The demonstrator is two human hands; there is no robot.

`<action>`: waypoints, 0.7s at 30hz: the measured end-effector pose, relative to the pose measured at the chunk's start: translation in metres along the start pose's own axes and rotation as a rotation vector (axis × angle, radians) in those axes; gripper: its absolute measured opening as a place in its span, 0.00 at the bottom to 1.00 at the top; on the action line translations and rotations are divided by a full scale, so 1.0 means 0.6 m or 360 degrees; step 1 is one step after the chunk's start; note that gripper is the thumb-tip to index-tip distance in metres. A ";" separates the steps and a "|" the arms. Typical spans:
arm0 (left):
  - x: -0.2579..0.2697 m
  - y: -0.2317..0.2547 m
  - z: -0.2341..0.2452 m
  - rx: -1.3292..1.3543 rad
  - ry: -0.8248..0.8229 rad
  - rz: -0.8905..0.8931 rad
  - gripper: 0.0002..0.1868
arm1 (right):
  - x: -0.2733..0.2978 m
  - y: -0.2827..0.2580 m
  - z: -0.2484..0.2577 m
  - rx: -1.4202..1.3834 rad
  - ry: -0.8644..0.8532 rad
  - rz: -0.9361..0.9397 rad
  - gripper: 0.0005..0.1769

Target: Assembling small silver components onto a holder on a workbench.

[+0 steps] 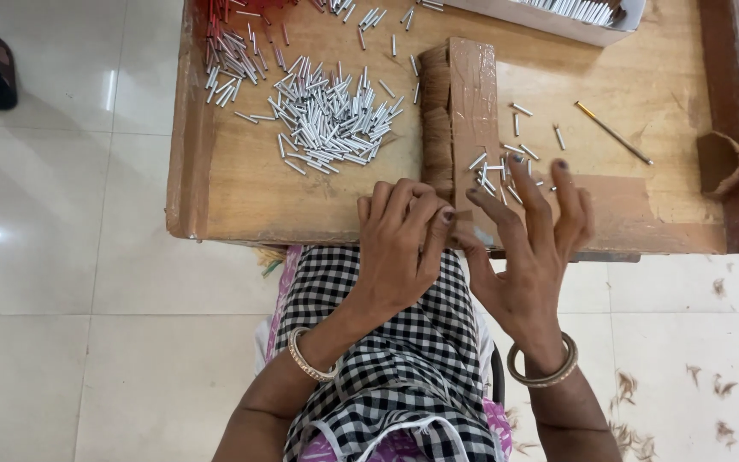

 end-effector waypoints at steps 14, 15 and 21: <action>0.024 -0.037 0.022 0.0729 -0.0218 0.0615 0.13 | 0.042 0.022 -0.040 -0.0835 0.0243 -0.0304 0.15; 0.029 -0.044 0.020 0.0705 -0.0203 0.0643 0.11 | 0.040 0.018 -0.042 -0.0900 0.0184 -0.0315 0.14; 0.033 -0.053 0.033 0.0660 -0.0123 0.0718 0.09 | 0.050 0.013 -0.067 -0.1139 0.0001 -0.0468 0.12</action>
Point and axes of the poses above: each hand's wrist, its own x-axis away from the middle knuckle, its own z-axis out of the back of the hand, y = z × x, the point moved 3 cm from there along -x, towards the middle knuckle, and after that the axes turned 10 degrees about y, right-handed, at the moved point
